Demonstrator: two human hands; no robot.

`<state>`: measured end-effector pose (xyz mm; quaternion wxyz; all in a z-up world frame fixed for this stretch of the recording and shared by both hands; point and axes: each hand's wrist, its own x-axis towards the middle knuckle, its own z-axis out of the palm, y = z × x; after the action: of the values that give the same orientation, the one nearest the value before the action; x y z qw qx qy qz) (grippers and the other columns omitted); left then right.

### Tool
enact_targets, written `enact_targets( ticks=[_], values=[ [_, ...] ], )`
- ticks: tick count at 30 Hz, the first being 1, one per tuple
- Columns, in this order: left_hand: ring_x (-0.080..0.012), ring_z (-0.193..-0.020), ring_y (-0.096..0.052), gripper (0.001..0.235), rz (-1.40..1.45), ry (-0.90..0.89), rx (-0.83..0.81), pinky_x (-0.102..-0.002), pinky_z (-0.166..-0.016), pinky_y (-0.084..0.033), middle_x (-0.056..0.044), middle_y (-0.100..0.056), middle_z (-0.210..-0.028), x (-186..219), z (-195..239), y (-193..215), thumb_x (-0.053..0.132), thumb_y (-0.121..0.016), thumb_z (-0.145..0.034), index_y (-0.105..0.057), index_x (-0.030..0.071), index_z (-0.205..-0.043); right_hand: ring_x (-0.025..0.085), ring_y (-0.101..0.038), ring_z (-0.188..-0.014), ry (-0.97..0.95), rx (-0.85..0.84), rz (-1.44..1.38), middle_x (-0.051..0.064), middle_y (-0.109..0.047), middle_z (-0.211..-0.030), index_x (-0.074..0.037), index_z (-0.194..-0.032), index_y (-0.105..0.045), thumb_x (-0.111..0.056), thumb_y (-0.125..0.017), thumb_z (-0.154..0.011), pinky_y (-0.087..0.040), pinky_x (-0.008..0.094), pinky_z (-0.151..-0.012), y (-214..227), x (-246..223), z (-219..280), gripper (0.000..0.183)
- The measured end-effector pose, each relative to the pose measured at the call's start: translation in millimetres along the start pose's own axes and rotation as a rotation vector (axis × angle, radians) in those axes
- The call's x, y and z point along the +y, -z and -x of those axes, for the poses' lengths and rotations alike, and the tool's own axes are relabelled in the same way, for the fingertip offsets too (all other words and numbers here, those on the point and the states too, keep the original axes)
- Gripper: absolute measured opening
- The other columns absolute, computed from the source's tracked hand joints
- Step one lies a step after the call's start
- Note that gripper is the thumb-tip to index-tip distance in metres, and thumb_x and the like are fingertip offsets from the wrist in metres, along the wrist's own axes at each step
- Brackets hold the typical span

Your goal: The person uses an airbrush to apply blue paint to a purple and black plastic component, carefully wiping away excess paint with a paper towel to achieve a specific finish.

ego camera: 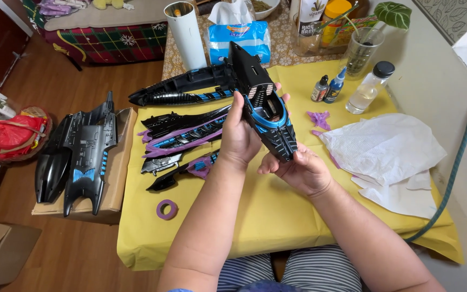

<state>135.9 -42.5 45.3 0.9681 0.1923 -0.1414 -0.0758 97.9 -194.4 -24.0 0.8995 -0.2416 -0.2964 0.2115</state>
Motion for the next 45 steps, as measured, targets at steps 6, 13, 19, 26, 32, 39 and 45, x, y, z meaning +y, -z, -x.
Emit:
enact_targets(
  ticks=[6, 13, 19, 26, 32, 39, 45],
  values=[
    [-0.0462, -0.111, -0.070, 0.088, 0.136, 0.175, -0.057, -0.054, -0.095, -0.062, -0.031, -0.058, -0.142, -4.2, 5.6, -4.1, 0.074, -0.047, -0.102, -0.056, -0.004, -0.143, 0.035, -0.075, -0.091, 0.086, 0.109, 0.326, 0.021, -0.071, -0.088, 0.000, -0.113, -0.067, -0.014, -0.072, -0.087, -0.057, 0.037, -0.085, -23.4, 8.3, -6.1, 0.030],
    [-0.0452, -0.094, -0.075, 0.103, 0.103, 0.261, -0.063, -0.049, -0.083, -0.066, -0.035, -0.069, -0.119, -5.8, 3.6, 0.5, 0.082, -0.040, -0.096, -0.058, -0.011, -0.137, 0.038, -0.074, -0.081, 0.082, 0.088, 0.427, 0.026, -0.069, -0.085, 0.005, -0.109, -0.063, -0.002, -0.074, -0.083, -0.057, 0.038, -0.077, -8.8, 10.0, -5.6, 0.028],
    [-0.0489, -0.093, -0.074, 0.105, 0.094, 0.297, -0.107, -0.050, -0.081, -0.065, -0.037, -0.069, -0.116, -0.3, -3.6, 8.7, 0.082, -0.042, -0.093, -0.056, -0.011, -0.140, 0.038, -0.077, -0.078, 0.011, 0.069, 0.446, 0.029, -0.072, -0.089, 0.006, -0.110, -0.062, 0.003, -0.077, -0.081, -0.061, 0.046, -0.075, 2.1, 9.3, -2.2, 0.033],
    [-0.0472, -0.094, -0.075, 0.104, 0.112, 0.324, -0.108, -0.051, -0.081, -0.065, -0.036, -0.069, -0.116, 0.5, -8.5, 14.0, 0.081, -0.043, -0.093, -0.056, -0.011, -0.139, 0.037, -0.078, -0.081, 0.020, 0.025, 0.431, 0.027, -0.074, -0.089, 0.006, -0.113, -0.061, -0.001, -0.081, -0.080, -0.062, 0.045, -0.078, -1.1, 6.9, -4.4, 0.039],
    [-0.0423, -0.096, -0.076, 0.107, 0.138, 0.415, -0.144, -0.047, -0.083, -0.064, -0.029, -0.071, -0.118, 3.9, -3.0, 29.0, 0.083, -0.042, -0.090, -0.049, -0.007, -0.148, 0.035, -0.077, -0.086, 0.055, -0.011, 0.405, 0.024, -0.074, -0.092, 0.004, -0.114, -0.060, -0.010, -0.082, -0.084, -0.060, 0.044, -0.085, 6.7, 2.5, -3.3, 0.039],
    [-0.0396, -0.096, -0.075, 0.110, 0.159, 0.508, -0.218, -0.046, -0.081, -0.063, -0.027, -0.072, -0.116, 8.0, -8.4, 30.8, 0.085, -0.041, -0.089, -0.048, -0.008, -0.149, 0.035, -0.077, -0.084, 0.093, -0.035, 0.453, 0.030, -0.073, -0.086, 0.011, -0.109, -0.063, -0.008, -0.073, -0.092, -0.058, 0.040, -0.085, 6.9, 2.4, -1.7, 0.028],
    [-0.0360, -0.089, -0.073, 0.112, 0.111, 0.539, -0.231, -0.041, -0.062, -0.055, -0.025, -0.068, -0.110, 5.4, 0.6, 35.6, 0.087, -0.037, -0.089, -0.048, -0.009, -0.145, 0.029, -0.076, -0.084, 0.091, -0.046, 0.513, 0.029, -0.073, -0.083, 0.011, -0.106, -0.067, -0.006, -0.072, -0.092, -0.057, 0.034, -0.081, 1.8, 2.6, -3.2, 0.023]
  ],
)
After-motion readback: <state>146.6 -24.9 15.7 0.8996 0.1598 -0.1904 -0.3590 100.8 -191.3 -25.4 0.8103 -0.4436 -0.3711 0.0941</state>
